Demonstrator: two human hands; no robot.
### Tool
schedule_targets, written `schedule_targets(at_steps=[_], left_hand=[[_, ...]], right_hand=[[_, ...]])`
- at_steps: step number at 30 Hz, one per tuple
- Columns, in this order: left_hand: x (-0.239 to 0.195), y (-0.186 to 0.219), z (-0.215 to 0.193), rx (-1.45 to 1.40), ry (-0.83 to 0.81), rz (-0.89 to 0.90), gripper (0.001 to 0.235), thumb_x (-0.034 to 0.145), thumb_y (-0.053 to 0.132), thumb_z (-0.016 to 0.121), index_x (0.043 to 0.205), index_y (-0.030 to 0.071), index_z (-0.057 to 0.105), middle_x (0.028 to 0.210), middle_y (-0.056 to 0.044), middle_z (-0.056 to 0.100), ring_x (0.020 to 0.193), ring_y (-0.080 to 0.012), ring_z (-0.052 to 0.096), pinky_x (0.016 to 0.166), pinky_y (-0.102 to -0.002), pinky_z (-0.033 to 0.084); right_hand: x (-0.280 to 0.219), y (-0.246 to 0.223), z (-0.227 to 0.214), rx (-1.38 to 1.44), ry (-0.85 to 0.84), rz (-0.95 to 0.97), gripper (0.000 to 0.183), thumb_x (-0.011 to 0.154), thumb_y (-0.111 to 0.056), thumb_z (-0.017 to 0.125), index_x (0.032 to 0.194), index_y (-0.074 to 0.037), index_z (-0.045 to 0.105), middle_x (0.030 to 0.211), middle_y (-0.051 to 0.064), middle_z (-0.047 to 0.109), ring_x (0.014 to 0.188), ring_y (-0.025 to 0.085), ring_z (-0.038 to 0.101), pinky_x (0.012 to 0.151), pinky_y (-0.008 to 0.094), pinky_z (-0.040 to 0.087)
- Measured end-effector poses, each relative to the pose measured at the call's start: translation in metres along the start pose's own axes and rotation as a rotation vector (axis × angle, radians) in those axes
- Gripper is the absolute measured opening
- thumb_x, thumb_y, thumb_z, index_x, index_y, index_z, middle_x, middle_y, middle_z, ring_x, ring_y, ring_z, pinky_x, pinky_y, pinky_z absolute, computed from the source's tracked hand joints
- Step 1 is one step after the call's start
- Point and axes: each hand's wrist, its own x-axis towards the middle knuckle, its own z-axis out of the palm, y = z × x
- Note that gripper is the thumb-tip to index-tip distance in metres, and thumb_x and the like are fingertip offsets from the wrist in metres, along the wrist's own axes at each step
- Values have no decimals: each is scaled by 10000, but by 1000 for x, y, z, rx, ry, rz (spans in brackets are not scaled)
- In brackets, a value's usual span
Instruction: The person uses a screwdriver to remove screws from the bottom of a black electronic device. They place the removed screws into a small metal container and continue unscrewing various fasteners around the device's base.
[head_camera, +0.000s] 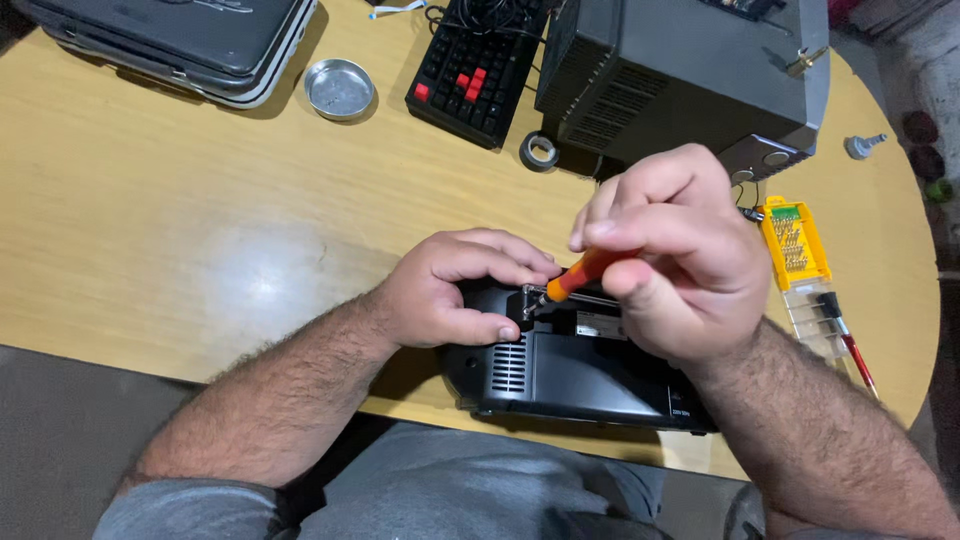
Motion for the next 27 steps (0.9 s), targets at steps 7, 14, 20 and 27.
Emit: schedule_targets(at_steps=[7, 14, 20, 27], left_hand=[[-3, -3, -1, -18, -14, -4, 393, 889, 215, 820, 1233, 106, 664, 1302, -161, 685, 1258, -303, 696, 1160, -447, 554], [7, 10, -6, 58, -69, -19, 404, 931, 304, 748, 1263, 95, 650, 1326, -135, 680, 1285, -294, 667, 1181, -457, 522], [22, 23, -5, 152, -133, 59, 298, 946, 222, 684, 1211, 86, 666, 1300, -132, 634, 1256, -322, 646, 1134, -465, 512], [38, 31, -2, 121, -190, 108, 203, 1050, 259, 556, 1003, 80, 640, 1058, -71, 655, 966, -286, 647, 951, -436, 495]], right_hand=[[-5, -7, -2, -17, -51, -22, 204, 1058, -112, 543, 1236, -19, 582, 1119, 196, 665, 950, 291, 778, 814, 323, 715], [0, -7, -7, 40, -83, -24, 201, 995, -194, 627, 1125, -41, 625, 1113, 164, 608, 957, 284, 720, 872, 377, 674], [1, -12, -8, -51, -66, 9, 194, 992, -124, 636, 1160, -27, 638, 1089, 166, 712, 965, 262, 738, 883, 358, 626], [0, -14, -6, 66, -135, 44, 207, 1042, -84, 522, 1207, -36, 637, 1239, 199, 715, 1171, 319, 750, 1057, 417, 642]])
